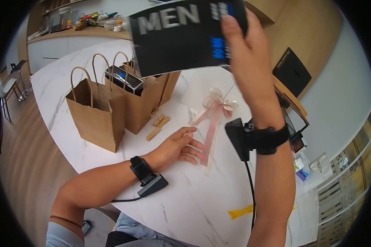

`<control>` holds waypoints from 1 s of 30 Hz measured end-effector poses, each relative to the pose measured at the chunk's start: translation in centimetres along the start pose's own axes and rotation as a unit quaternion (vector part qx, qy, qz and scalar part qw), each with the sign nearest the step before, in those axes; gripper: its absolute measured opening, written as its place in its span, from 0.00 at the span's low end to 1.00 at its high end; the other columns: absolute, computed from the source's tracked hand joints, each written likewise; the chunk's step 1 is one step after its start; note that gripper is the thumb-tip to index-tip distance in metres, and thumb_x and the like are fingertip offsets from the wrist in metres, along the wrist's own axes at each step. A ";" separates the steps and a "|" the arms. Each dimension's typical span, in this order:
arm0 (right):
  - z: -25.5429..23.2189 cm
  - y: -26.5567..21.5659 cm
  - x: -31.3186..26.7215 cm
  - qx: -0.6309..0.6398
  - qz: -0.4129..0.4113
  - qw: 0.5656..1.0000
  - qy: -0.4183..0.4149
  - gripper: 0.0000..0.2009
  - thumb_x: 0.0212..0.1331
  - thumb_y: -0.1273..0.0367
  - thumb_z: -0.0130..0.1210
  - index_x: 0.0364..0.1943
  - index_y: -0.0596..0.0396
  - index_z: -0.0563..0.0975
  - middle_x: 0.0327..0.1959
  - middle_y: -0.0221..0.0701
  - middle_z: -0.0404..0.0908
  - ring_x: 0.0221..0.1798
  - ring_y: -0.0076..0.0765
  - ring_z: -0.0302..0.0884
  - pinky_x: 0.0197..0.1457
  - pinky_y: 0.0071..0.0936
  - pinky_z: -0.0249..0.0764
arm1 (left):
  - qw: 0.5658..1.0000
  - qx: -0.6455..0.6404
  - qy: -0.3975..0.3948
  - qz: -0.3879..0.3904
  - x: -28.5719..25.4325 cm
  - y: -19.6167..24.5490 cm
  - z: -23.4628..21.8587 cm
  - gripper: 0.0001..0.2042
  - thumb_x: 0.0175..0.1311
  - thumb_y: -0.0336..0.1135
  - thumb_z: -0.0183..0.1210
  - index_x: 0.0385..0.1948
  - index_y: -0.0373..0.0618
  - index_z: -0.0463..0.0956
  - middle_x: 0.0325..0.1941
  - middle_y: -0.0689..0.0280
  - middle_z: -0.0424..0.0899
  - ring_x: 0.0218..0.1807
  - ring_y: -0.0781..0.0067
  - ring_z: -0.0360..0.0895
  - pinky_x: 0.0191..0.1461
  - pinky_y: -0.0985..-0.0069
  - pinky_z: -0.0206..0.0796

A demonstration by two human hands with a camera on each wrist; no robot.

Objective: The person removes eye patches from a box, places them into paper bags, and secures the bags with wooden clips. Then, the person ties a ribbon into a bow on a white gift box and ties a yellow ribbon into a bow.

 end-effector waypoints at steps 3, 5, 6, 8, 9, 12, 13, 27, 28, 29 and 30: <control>4.2 -3.0 0.5 -0.093 -0.076 0.993 0.003 0.25 0.76 0.54 0.52 0.65 0.60 0.72 0.48 0.27 0.82 0.49 0.18 0.76 0.55 0.20 0.72 | 1.000 0.000 -0.018 -0.016 -0.2 -0.1 0.4 0.24 0.84 0.42 0.39 0.74 0.43 0.49 0.54 0.56 0.78 0.50 0.66 0.83 0.53 0.67 0.81; 7.0 -5.7 0.3 -0.026 -0.223 0.974 -0.016 0.24 0.78 0.63 0.48 0.70 0.64 0.63 0.59 0.50 0.77 0.61 0.44 0.77 0.66 0.35 0.71 | 1.000 -0.003 -0.020 -0.016 0.2 -0.4 0.2 0.23 0.84 0.42 0.39 0.73 0.44 0.51 0.53 0.56 0.78 0.50 0.66 0.83 0.53 0.67 0.81; 7.7 -6.4 0.1 -0.023 -0.227 0.974 -0.018 0.24 0.78 0.63 0.48 0.70 0.64 0.63 0.59 0.50 0.77 0.61 0.44 0.77 0.66 0.35 0.71 | 0.999 -0.004 -0.025 -0.021 0.4 -0.7 0.2 0.22 0.84 0.43 0.39 0.71 0.44 0.53 0.53 0.57 0.78 0.50 0.67 0.83 0.53 0.68 0.81; 8.8 -7.3 -0.7 -0.024 -0.179 0.982 -0.054 0.24 0.79 0.61 0.47 0.69 0.65 0.65 0.56 0.46 0.80 0.59 0.37 0.77 0.64 0.32 0.71 | 1.000 -0.001 -0.021 -0.022 0.3 -0.8 0.3 0.19 0.83 0.43 0.40 0.68 0.47 0.56 0.51 0.58 0.79 0.49 0.69 0.83 0.52 0.69 0.81; 9.4 -6.9 -0.7 -0.032 -0.161 0.984 -0.062 0.26 0.79 0.59 0.46 0.71 0.64 0.62 0.54 0.47 0.80 0.57 0.38 0.78 0.64 0.32 0.71 | 0.999 -0.006 -0.029 -0.014 0.4 -0.9 0.5 0.23 0.83 0.43 0.40 0.72 0.45 0.52 0.50 0.56 0.79 0.47 0.66 0.84 0.50 0.69 0.80; 11.1 -6.1 -1.2 -0.013 -0.150 0.987 -0.055 0.24 0.77 0.57 0.51 0.67 0.60 0.70 0.51 0.31 0.83 0.53 0.22 0.77 0.59 0.23 0.72 | 0.999 -0.018 -0.040 -0.009 0.8 -1.3 0.6 0.23 0.82 0.42 0.39 0.72 0.42 0.53 0.49 0.54 0.79 0.43 0.64 0.85 0.48 0.68 0.78; 11.3 -5.6 -1.0 -0.012 -0.151 0.987 -0.056 0.24 0.77 0.57 0.51 0.67 0.60 0.70 0.51 0.31 0.83 0.53 0.22 0.77 0.59 0.23 0.72 | 0.999 -0.017 -0.046 -0.010 0.8 -1.2 0.7 0.21 0.82 0.42 0.39 0.68 0.42 0.56 0.48 0.55 0.79 0.44 0.64 0.85 0.48 0.68 0.78; 16.9 -4.3 -6.0 -0.170 -0.173 0.958 -0.154 0.21 0.54 0.65 0.71 0.48 0.56 0.74 0.38 0.39 0.80 0.40 0.48 0.83 0.41 0.40 0.79 | 0.996 -0.033 -0.047 0.073 -2.7 1.3 1.0 0.11 0.74 0.43 0.60 0.46 0.47 0.80 0.35 0.70 0.81 0.32 0.78 0.76 0.31 0.78 0.67; 17.4 -3.9 -6.2 -0.199 -0.151 0.953 -0.168 0.20 0.54 0.65 0.71 0.46 0.57 0.74 0.36 0.39 0.80 0.39 0.47 0.83 0.40 0.39 0.79 | 0.996 -0.033 -0.046 0.070 -2.4 0.7 0.4 0.11 0.74 0.43 0.60 0.46 0.47 0.80 0.35 0.70 0.81 0.32 0.78 0.76 0.31 0.78 0.67; 17.5 -3.7 -6.3 -0.214 -0.164 0.951 -0.149 0.17 0.56 0.64 0.70 0.41 0.59 0.76 0.33 0.39 0.81 0.39 0.45 0.84 0.40 0.38 0.79 | 0.995 -0.020 -0.060 0.082 -2.3 0.5 0.2 0.11 0.74 0.43 0.60 0.47 0.48 0.80 0.36 0.70 0.82 0.33 0.78 0.77 0.31 0.79 0.67; 17.6 -3.5 -6.2 -0.212 -0.162 0.952 -0.150 0.17 0.56 0.64 0.70 0.41 0.59 0.76 0.33 0.39 0.81 0.39 0.45 0.84 0.40 0.38 0.79 | 0.993 -0.007 -0.074 0.094 -2.2 0.4 0.1 0.12 0.74 0.44 0.60 0.48 0.48 0.80 0.37 0.70 0.82 0.34 0.79 0.77 0.32 0.79 0.66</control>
Point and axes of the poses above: each hand's wrist, its own x-axis towards the middle knuckle, its own z-axis out of the palm, y = z × x, the point moved 7 cm from there along x, towards the middle knuckle
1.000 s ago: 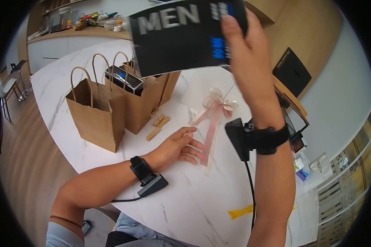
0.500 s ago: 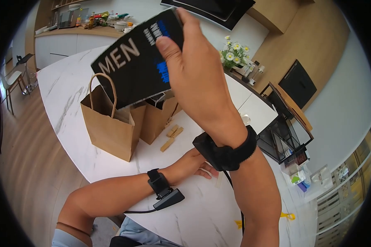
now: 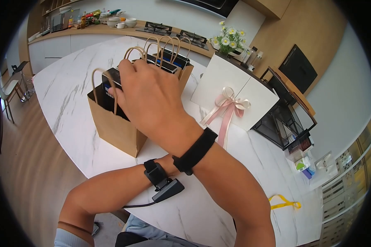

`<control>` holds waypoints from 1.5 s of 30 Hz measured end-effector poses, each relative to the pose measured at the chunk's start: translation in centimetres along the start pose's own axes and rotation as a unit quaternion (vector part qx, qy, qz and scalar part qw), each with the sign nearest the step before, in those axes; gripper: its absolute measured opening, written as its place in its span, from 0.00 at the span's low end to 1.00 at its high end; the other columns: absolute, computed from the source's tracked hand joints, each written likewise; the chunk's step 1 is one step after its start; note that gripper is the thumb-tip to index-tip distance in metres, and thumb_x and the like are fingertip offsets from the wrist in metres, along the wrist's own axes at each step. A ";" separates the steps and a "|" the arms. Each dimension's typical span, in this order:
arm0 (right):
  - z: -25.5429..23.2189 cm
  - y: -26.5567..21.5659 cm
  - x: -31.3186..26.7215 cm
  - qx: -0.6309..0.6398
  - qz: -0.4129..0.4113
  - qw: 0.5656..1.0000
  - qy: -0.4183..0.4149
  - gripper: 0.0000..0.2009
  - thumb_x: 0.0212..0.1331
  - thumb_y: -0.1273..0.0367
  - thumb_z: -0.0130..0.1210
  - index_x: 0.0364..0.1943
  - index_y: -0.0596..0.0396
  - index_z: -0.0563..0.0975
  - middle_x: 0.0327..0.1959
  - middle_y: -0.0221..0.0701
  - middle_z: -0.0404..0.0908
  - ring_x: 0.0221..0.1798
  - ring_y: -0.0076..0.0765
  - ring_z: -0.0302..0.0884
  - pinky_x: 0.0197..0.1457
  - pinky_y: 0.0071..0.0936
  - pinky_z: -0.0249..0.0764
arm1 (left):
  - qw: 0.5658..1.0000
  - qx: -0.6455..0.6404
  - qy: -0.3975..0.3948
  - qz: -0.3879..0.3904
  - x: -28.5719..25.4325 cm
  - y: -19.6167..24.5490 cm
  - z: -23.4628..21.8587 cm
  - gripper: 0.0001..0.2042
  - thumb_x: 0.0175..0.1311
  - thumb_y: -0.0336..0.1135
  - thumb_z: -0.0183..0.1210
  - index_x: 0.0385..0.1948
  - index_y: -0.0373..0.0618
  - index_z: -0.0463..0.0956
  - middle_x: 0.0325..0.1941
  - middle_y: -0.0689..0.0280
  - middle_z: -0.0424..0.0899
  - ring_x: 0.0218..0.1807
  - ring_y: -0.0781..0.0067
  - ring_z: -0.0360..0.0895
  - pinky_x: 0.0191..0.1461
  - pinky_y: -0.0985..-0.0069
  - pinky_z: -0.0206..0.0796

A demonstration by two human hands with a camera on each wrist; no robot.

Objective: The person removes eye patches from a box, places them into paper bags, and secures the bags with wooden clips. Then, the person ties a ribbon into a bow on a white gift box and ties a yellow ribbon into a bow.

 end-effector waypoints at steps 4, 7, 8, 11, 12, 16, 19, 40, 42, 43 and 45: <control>-0.1 1.0 -0.3 0.024 0.001 1.000 0.009 0.11 0.60 0.64 0.65 0.33 0.58 0.79 0.29 0.39 0.81 0.36 0.47 0.84 0.39 0.39 0.79 | 0.999 0.043 0.024 0.023 0.2 0.6 0.1 0.12 0.74 0.43 0.60 0.51 0.49 0.79 0.40 0.72 0.82 0.35 0.80 0.76 0.33 0.79 0.66; -3.3 2.1 -1.2 0.078 -0.043 0.992 0.085 0.07 0.68 0.72 0.57 0.43 0.59 0.83 0.36 0.40 0.85 0.33 0.44 0.82 0.38 0.32 0.78 | 0.998 0.040 0.054 -0.017 1.3 0.5 0.3 0.14 0.76 0.43 0.56 0.55 0.47 0.77 0.47 0.69 0.83 0.43 0.79 0.78 0.39 0.79 0.70; -3.9 3.1 -1.9 0.076 -0.037 0.993 0.083 0.07 0.68 0.72 0.57 0.43 0.59 0.83 0.36 0.40 0.85 0.33 0.44 0.82 0.38 0.32 0.78 | 0.996 0.031 0.051 -0.059 1.7 0.2 0.4 0.15 0.77 0.42 0.54 0.56 0.45 0.76 0.50 0.67 0.84 0.47 0.78 0.80 0.43 0.78 0.73; -4.3 8.7 -4.1 0.144 0.137 0.980 0.024 0.07 0.66 0.77 0.53 0.42 0.62 0.82 0.32 0.33 0.85 0.34 0.27 0.82 0.39 0.26 0.79 | 0.991 0.035 0.002 -0.129 2.3 -1.3 0.7 0.12 0.74 0.30 0.46 0.49 0.39 0.77 0.45 0.62 0.85 0.46 0.73 0.84 0.49 0.76 0.77; -4.5 10.0 -5.2 0.139 0.136 0.980 0.029 0.07 0.66 0.77 0.53 0.42 0.62 0.82 0.32 0.33 0.85 0.34 0.27 0.82 0.39 0.26 0.79 | 0.986 0.075 -0.053 -0.140 2.3 -1.6 0.8 0.13 0.71 0.25 0.43 0.46 0.38 0.78 0.41 0.60 0.85 0.42 0.72 0.85 0.48 0.76 0.77; 2.5 11.4 -9.2 0.132 0.029 0.941 -0.309 0.12 0.57 0.81 0.56 0.44 0.60 0.83 0.36 0.39 0.87 0.40 0.42 0.86 0.46 0.33 0.80 | 0.968 0.118 -0.132 -0.176 1.5 -2.5 1.6 0.15 0.67 0.21 0.42 0.40 0.36 0.82 0.41 0.58 0.87 0.45 0.72 0.85 0.56 0.74 0.76; 5.2 9.1 -10.0 0.133 -0.041 0.924 -0.357 0.11 0.55 0.79 0.61 0.43 0.56 0.84 0.43 0.40 0.86 0.49 0.48 0.84 0.50 0.37 0.80 | 0.970 0.112 -0.128 -0.172 1.1 -2.0 1.7 0.14 0.68 0.21 0.43 0.39 0.35 0.82 0.40 0.58 0.87 0.45 0.72 0.85 0.57 0.76 0.75; -1.8 15.6 -11.3 0.473 0.316 0.808 -0.154 0.13 0.70 0.73 0.50 0.55 0.61 0.76 0.37 0.31 0.81 0.37 0.24 0.85 0.31 0.21 0.77 | 0.937 0.277 -0.196 -0.086 0.3 3.3 6.7 0.16 0.59 0.14 0.42 0.42 0.31 0.80 0.38 0.59 0.84 0.40 0.73 0.82 0.51 0.74 0.74; -2.6 15.6 -10.8 0.446 0.306 0.827 -0.155 0.12 0.72 0.72 0.50 0.55 0.62 0.76 0.37 0.32 0.82 0.35 0.23 0.85 0.27 0.19 0.76 | 0.919 0.330 -0.207 -0.058 -0.6 6.5 9.0 0.16 0.59 0.14 0.43 0.42 0.31 0.80 0.38 0.59 0.84 0.38 0.70 0.82 0.47 0.74 0.75; -2.7 15.6 -10.6 0.445 0.308 0.827 -0.153 0.12 0.73 0.72 0.51 0.55 0.62 0.76 0.37 0.33 0.82 0.36 0.23 0.85 0.28 0.19 0.77 | 0.899 0.381 -0.217 0.006 -1.5 8.8 10.3 0.16 0.60 0.14 0.43 0.41 0.31 0.80 0.39 0.59 0.84 0.38 0.69 0.82 0.47 0.74 0.75; -2.5 15.4 -10.1 0.450 0.304 0.827 -0.147 0.12 0.74 0.71 0.51 0.55 0.62 0.76 0.37 0.33 0.83 0.37 0.24 0.85 0.29 0.19 0.78 | 0.855 0.464 -0.199 0.117 -3.7 13.0 11.8 0.14 0.62 0.16 0.45 0.40 0.33 0.81 0.39 0.59 0.84 0.37 0.67 0.82 0.45 0.73 0.74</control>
Point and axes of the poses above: each hand's wrist, its own x-axis towards the middle knuckle, its own z-axis out of the palm, y = z × x, the point moved 7 cm from there along x, towards the middle knuckle
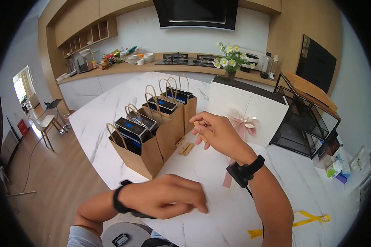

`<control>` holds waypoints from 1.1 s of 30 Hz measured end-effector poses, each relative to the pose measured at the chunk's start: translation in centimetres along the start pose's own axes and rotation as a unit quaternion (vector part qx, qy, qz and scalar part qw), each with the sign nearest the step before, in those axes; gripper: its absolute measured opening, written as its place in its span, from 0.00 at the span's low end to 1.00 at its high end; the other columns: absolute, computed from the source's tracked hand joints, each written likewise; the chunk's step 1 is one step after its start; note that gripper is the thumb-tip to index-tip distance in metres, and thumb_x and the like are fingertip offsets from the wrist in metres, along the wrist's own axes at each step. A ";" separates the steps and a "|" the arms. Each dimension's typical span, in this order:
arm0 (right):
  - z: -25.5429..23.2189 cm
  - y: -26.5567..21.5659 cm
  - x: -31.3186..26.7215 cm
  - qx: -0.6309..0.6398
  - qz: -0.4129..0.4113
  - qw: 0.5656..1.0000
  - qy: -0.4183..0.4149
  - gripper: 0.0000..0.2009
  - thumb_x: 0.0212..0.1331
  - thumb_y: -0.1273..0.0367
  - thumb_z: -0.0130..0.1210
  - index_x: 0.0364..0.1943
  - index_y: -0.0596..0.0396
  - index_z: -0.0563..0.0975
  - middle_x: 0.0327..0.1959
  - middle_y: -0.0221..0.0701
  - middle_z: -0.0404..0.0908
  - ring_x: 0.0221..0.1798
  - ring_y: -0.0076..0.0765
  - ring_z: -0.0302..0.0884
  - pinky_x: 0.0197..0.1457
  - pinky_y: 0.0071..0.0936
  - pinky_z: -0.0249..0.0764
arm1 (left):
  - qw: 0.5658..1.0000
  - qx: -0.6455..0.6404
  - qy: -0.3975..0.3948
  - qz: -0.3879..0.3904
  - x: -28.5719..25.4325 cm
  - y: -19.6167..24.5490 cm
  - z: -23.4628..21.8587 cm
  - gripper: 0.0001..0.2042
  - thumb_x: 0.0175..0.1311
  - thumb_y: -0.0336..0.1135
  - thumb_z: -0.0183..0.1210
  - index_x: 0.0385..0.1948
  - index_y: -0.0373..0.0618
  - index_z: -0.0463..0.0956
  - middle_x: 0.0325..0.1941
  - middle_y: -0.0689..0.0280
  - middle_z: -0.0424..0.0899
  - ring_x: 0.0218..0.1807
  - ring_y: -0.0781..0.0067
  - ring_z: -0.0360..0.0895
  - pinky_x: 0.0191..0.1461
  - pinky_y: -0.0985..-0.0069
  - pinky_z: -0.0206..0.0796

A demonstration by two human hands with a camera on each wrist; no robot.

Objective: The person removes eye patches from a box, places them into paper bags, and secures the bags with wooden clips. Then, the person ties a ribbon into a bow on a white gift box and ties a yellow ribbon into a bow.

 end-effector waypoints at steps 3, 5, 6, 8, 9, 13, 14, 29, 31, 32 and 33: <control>0.4 0.2 0.4 0.067 -0.024 0.997 -0.003 0.12 0.75 0.70 0.52 0.56 0.62 0.76 0.41 0.34 0.83 0.41 0.23 0.85 0.30 0.17 0.77 | 0.986 0.123 0.112 -0.031 -3.9 4.3 -6.2 0.11 0.60 0.19 0.50 0.40 0.36 0.80 0.40 0.57 0.83 0.38 0.69 0.81 0.37 0.72 0.72; 0.8 0.1 0.4 0.056 -0.019 0.998 -0.023 0.12 0.74 0.71 0.53 0.56 0.62 0.77 0.42 0.34 0.84 0.42 0.21 0.83 0.34 0.17 0.77 | 0.941 0.223 0.255 -0.021 -7.8 5.1 -11.1 0.10 0.64 0.22 0.53 0.43 0.37 0.80 0.42 0.59 0.83 0.40 0.70 0.80 0.40 0.75 0.71; 1.1 0.4 0.5 0.057 -0.014 0.998 -0.024 0.12 0.74 0.71 0.53 0.56 0.62 0.77 0.42 0.34 0.84 0.42 0.21 0.83 0.34 0.17 0.77 | 0.923 0.216 0.312 -0.063 -9.6 4.9 -13.4 0.10 0.65 0.25 0.55 0.45 0.37 0.80 0.46 0.59 0.83 0.43 0.70 0.79 0.44 0.76 0.70; 1.1 -1.2 1.0 -0.003 -0.122 0.993 0.004 0.12 0.73 0.71 0.54 0.54 0.62 0.79 0.39 0.32 0.84 0.39 0.21 0.81 0.37 0.18 0.76 | 0.898 0.247 0.338 -0.134 -11.1 4.9 -16.5 0.12 0.68 0.28 0.59 0.50 0.38 0.79 0.52 0.60 0.82 0.50 0.71 0.77 0.51 0.75 0.69; 1.1 -1.8 1.3 -0.006 -0.123 0.992 0.005 0.12 0.73 0.71 0.54 0.54 0.62 0.79 0.39 0.32 0.84 0.39 0.21 0.81 0.37 0.18 0.76 | 0.893 0.285 0.306 -0.165 -11.0 5.0 -17.4 0.14 0.68 0.30 0.61 0.53 0.38 0.79 0.55 0.61 0.81 0.54 0.72 0.76 0.53 0.74 0.68; 0.5 -5.1 2.0 -0.010 -0.130 0.990 0.045 0.11 0.73 0.68 0.58 0.49 0.62 0.82 0.33 0.27 0.82 0.34 0.19 0.78 0.39 0.18 0.76 | 0.877 0.384 0.140 -0.252 -10.6 2.7 -18.7 0.31 0.55 0.35 0.74 0.62 0.41 0.75 0.64 0.58 0.77 0.63 0.61 0.74 0.58 0.69 0.69; 0.4 -5.2 2.4 0.061 -0.098 0.992 0.051 0.12 0.73 0.66 0.59 0.48 0.62 0.83 0.31 0.26 0.81 0.32 0.18 0.77 0.39 0.18 0.77 | 0.879 0.379 0.139 -0.253 -10.1 2.2 -19.1 0.31 0.55 0.35 0.74 0.62 0.41 0.75 0.64 0.58 0.77 0.63 0.61 0.74 0.58 0.69 0.69; 3.0 -7.8 5.8 0.150 -0.129 0.980 0.034 0.11 0.73 0.67 0.57 0.45 0.63 0.83 0.32 0.29 0.84 0.31 0.18 0.81 0.39 0.19 0.82 | 0.956 0.150 0.101 -0.231 -8.6 -1.3 -21.2 0.14 0.60 0.30 0.73 0.44 0.39 0.81 0.44 0.68 0.86 0.47 0.78 0.80 0.47 0.78 0.74; 3.4 -8.2 5.8 0.182 -0.146 0.971 0.053 0.11 0.75 0.67 0.56 0.44 0.62 0.83 0.30 0.27 0.82 0.31 0.18 0.78 0.38 0.21 0.79 | 0.957 0.130 0.125 -0.227 -9.0 -1.6 -21.3 0.10 0.61 0.29 0.72 0.40 0.38 0.81 0.39 0.70 0.87 0.43 0.82 0.81 0.48 0.79 0.75; 3.9 -8.5 6.0 0.177 -0.147 0.972 0.048 0.11 0.75 0.67 0.56 0.44 0.62 0.83 0.30 0.27 0.82 0.31 0.18 0.78 0.38 0.21 0.79 | 0.954 0.089 0.154 -0.243 -9.3 -2.0 -21.5 0.10 0.60 0.29 0.73 0.38 0.39 0.81 0.39 0.69 0.86 0.43 0.80 0.81 0.48 0.78 0.74; 4.3 -8.8 6.1 0.179 -0.145 0.971 0.055 0.11 0.74 0.67 0.56 0.44 0.62 0.82 0.30 0.27 0.82 0.31 0.18 0.79 0.38 0.20 0.80 | 0.948 0.046 0.182 -0.258 -9.7 -2.5 -21.5 0.10 0.59 0.28 0.73 0.36 0.39 0.81 0.38 0.67 0.85 0.42 0.78 0.81 0.49 0.76 0.74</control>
Point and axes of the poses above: each hand's wrist, its own x-axis towards the middle knuckle, its own z-axis out of the palm, y = z × x, the point moved 7 cm from there along x, towards the middle knuckle
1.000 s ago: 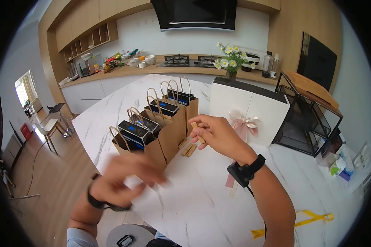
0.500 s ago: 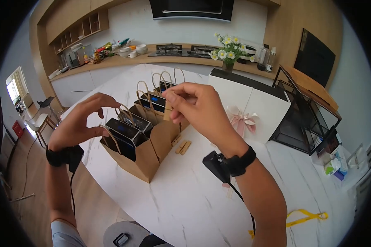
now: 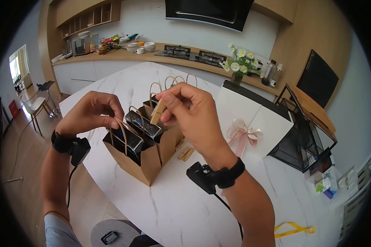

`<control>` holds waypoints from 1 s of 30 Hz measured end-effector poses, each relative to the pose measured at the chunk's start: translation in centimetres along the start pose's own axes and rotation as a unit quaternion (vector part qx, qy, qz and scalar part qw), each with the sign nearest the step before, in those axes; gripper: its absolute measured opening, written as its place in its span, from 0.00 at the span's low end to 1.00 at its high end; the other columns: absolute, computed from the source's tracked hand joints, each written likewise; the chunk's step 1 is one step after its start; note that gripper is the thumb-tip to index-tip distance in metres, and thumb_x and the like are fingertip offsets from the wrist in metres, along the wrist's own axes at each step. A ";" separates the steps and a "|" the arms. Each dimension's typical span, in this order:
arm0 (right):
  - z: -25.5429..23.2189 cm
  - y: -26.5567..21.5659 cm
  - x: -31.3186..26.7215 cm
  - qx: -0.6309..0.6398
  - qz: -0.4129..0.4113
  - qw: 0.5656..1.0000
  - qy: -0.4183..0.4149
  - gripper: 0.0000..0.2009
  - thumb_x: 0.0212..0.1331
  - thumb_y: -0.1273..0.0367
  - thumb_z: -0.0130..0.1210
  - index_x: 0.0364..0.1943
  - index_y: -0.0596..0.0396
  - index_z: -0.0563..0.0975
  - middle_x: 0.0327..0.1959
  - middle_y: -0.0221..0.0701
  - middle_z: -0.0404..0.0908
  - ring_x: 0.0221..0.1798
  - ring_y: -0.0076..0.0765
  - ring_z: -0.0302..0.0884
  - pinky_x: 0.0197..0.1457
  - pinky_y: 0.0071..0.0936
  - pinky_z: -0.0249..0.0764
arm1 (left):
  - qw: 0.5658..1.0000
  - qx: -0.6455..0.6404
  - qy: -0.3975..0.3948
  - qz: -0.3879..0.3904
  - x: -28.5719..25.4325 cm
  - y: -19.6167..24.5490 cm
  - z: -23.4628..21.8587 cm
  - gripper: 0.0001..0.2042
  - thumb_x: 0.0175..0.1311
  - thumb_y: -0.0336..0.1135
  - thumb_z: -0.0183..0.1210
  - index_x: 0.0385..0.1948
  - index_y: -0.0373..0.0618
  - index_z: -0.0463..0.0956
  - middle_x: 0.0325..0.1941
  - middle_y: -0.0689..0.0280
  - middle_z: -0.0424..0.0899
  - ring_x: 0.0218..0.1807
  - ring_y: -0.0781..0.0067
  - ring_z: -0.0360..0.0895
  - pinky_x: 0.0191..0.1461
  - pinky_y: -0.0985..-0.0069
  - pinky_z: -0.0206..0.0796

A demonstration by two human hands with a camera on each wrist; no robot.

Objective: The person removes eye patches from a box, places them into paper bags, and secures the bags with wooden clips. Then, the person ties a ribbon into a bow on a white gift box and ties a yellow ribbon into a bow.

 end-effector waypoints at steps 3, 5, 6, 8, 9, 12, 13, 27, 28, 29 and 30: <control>2.0 -0.4 0.7 -0.008 -0.009 1.000 0.013 0.11 0.74 0.67 0.57 0.44 0.62 0.82 0.30 0.28 0.82 0.31 0.18 0.80 0.37 0.20 0.80 | 0.997 -0.069 0.035 -0.001 -0.2 -0.6 -0.1 0.07 0.59 0.25 0.72 0.35 0.38 0.82 0.37 0.67 0.86 0.41 0.79 0.83 0.48 0.79 0.76; 3.4 -1.6 0.9 -0.055 -0.038 0.997 0.032 0.11 0.74 0.67 0.57 0.44 0.64 0.82 0.29 0.29 0.82 0.31 0.19 0.82 0.35 0.18 0.81 | 0.994 -0.098 0.046 -0.006 -0.2 -0.8 0.1 0.07 0.60 0.25 0.72 0.35 0.38 0.82 0.37 0.67 0.87 0.41 0.79 0.83 0.48 0.80 0.76; 3.9 -1.9 1.0 -0.056 -0.036 0.997 0.031 0.11 0.74 0.67 0.57 0.44 0.64 0.82 0.29 0.29 0.82 0.31 0.19 0.82 0.35 0.18 0.81 | 0.994 -0.089 0.064 0.008 -0.4 -0.7 0.2 0.06 0.59 0.25 0.72 0.34 0.37 0.83 0.37 0.67 0.87 0.41 0.80 0.83 0.47 0.80 0.76; 4.9 -2.4 1.2 -0.083 -0.039 0.996 0.018 0.11 0.73 0.68 0.57 0.43 0.64 0.82 0.28 0.29 0.82 0.31 0.20 0.83 0.35 0.18 0.82 | 0.993 -0.082 0.085 0.018 -0.7 -0.7 0.1 0.06 0.59 0.24 0.72 0.33 0.37 0.83 0.37 0.66 0.87 0.40 0.80 0.83 0.47 0.80 0.77; 5.3 -2.3 1.2 -0.091 -0.058 0.994 0.021 0.10 0.73 0.68 0.58 0.42 0.65 0.82 0.28 0.30 0.83 0.30 0.20 0.84 0.34 0.18 0.83 | 0.993 -0.067 0.088 0.027 -0.7 -0.6 0.1 0.05 0.61 0.25 0.71 0.34 0.36 0.84 0.36 0.66 0.88 0.40 0.81 0.84 0.47 0.81 0.77; 5.7 -1.8 1.2 -0.103 -0.062 0.993 0.018 0.10 0.72 0.69 0.58 0.41 0.65 0.82 0.29 0.31 0.83 0.30 0.21 0.84 0.35 0.19 0.84 | 0.993 -0.036 0.103 0.047 -0.9 -0.3 0.1 0.04 0.60 0.24 0.70 0.33 0.35 0.84 0.36 0.66 0.88 0.40 0.81 0.84 0.47 0.81 0.77; 5.8 -1.8 1.2 -0.105 -0.061 0.992 0.017 0.10 0.72 0.69 0.58 0.41 0.65 0.82 0.29 0.31 0.83 0.30 0.21 0.84 0.35 0.19 0.84 | 0.991 -0.019 0.117 0.056 -1.0 -0.2 0.0 0.04 0.58 0.23 0.71 0.33 0.35 0.85 0.36 0.66 0.87 0.39 0.80 0.83 0.45 0.80 0.77; 6.5 -2.6 1.1 -0.144 -0.104 0.984 0.026 0.09 0.71 0.71 0.60 0.38 0.66 0.82 0.27 0.31 0.84 0.29 0.21 0.85 0.33 0.18 0.83 | 0.985 -0.066 0.119 0.110 -1.2 -1.9 -0.3 0.04 0.63 0.25 0.69 0.35 0.34 0.84 0.37 0.64 0.89 0.40 0.80 0.84 0.47 0.81 0.77; 6.4 -2.6 1.1 -0.142 -0.102 0.984 0.026 0.09 0.71 0.71 0.60 0.38 0.66 0.82 0.27 0.31 0.84 0.29 0.21 0.85 0.33 0.18 0.83 | 0.986 -0.063 0.116 0.102 -1.2 -1.9 -0.3 0.05 0.62 0.25 0.69 0.35 0.34 0.84 0.37 0.64 0.89 0.41 0.79 0.85 0.47 0.81 0.78; 6.3 -2.5 1.1 -0.152 -0.105 0.982 0.027 0.08 0.71 0.71 0.60 0.37 0.66 0.82 0.27 0.31 0.84 0.29 0.21 0.85 0.33 0.18 0.82 | 0.986 -0.063 0.116 0.100 -1.3 -1.8 -0.1 0.05 0.62 0.25 0.69 0.35 0.34 0.84 0.37 0.64 0.89 0.41 0.79 0.85 0.47 0.81 0.78; 6.2 -2.5 1.1 -0.162 -0.109 0.980 0.027 0.08 0.70 0.72 0.60 0.37 0.65 0.81 0.27 0.31 0.84 0.29 0.21 0.85 0.33 0.18 0.82 | 0.985 -0.014 0.121 0.118 -1.3 -1.3 0.2 0.05 0.62 0.24 0.69 0.36 0.35 0.84 0.37 0.64 0.89 0.40 0.78 0.85 0.47 0.80 0.78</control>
Point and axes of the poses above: each hand's wrist, its own x-axis towards the middle knuckle, its own z-axis out of the palm, y = z × x, the point moved 7 cm from there along x, towards the middle knuckle
